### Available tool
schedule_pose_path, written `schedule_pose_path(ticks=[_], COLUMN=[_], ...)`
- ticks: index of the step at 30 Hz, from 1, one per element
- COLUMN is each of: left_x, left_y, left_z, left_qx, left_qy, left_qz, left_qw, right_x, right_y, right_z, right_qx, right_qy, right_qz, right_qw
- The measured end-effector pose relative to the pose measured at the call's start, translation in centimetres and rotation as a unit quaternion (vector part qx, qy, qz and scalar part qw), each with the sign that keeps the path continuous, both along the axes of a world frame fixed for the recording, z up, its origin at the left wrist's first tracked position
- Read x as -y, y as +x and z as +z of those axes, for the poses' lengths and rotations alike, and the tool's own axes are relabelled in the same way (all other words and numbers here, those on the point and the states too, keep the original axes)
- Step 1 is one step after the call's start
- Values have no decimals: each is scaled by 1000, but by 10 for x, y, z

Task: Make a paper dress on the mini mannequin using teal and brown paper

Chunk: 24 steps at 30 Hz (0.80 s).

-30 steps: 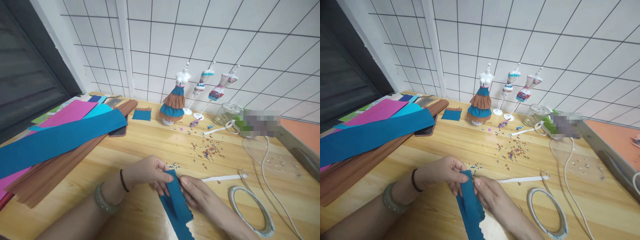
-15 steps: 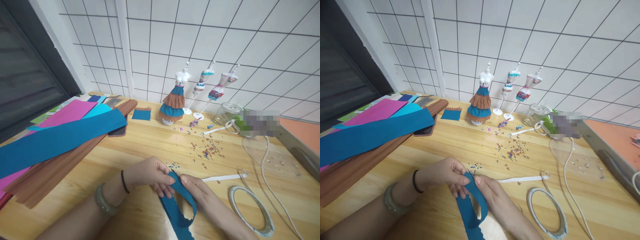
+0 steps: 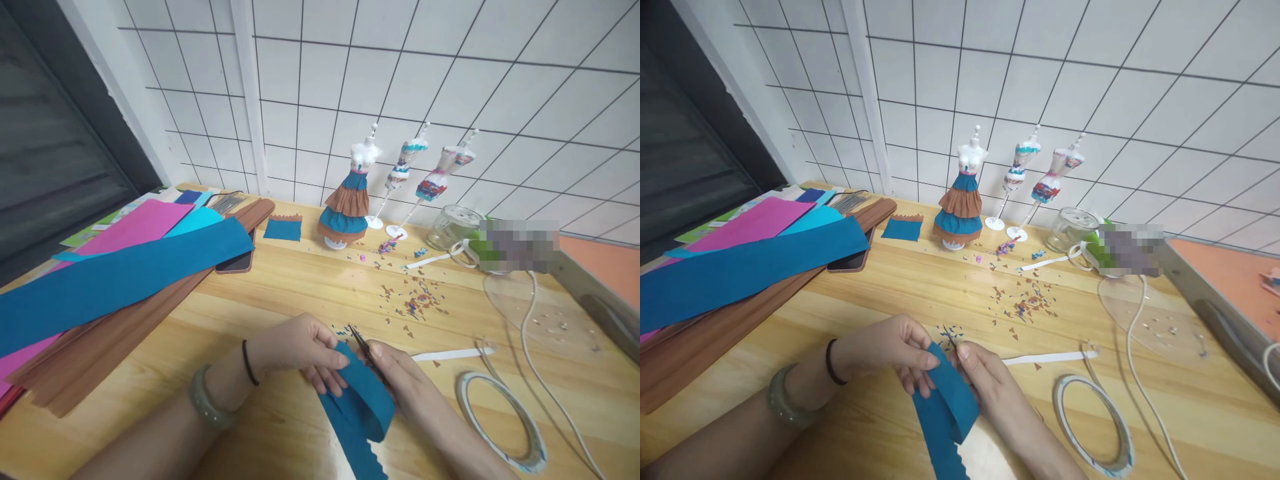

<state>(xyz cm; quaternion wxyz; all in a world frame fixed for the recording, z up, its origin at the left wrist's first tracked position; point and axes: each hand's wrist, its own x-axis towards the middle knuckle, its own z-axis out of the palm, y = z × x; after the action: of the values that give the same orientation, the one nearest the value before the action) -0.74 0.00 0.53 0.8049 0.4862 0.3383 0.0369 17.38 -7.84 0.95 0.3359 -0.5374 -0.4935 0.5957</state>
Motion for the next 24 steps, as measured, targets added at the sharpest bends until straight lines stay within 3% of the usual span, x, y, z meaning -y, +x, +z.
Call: schedule_pose_path(ticks=[4,14,24], left_x=[-1,-1,-2], left_y=[0,4,-1], left_z=[0,-1,4], left_qx=[0,43,20], left_qy=[7,67,72], left_qz=[14,118,39], left_qw=[1000,990,996], right_x=[-1,1,3], right_y=[0,-7,9], right_z=[-3,-11,-11], right_qx=[-38,-105,-42], right_qy=[6,-30,-19], right_qz=[22,-18,48], right_qw=[999,994,998])
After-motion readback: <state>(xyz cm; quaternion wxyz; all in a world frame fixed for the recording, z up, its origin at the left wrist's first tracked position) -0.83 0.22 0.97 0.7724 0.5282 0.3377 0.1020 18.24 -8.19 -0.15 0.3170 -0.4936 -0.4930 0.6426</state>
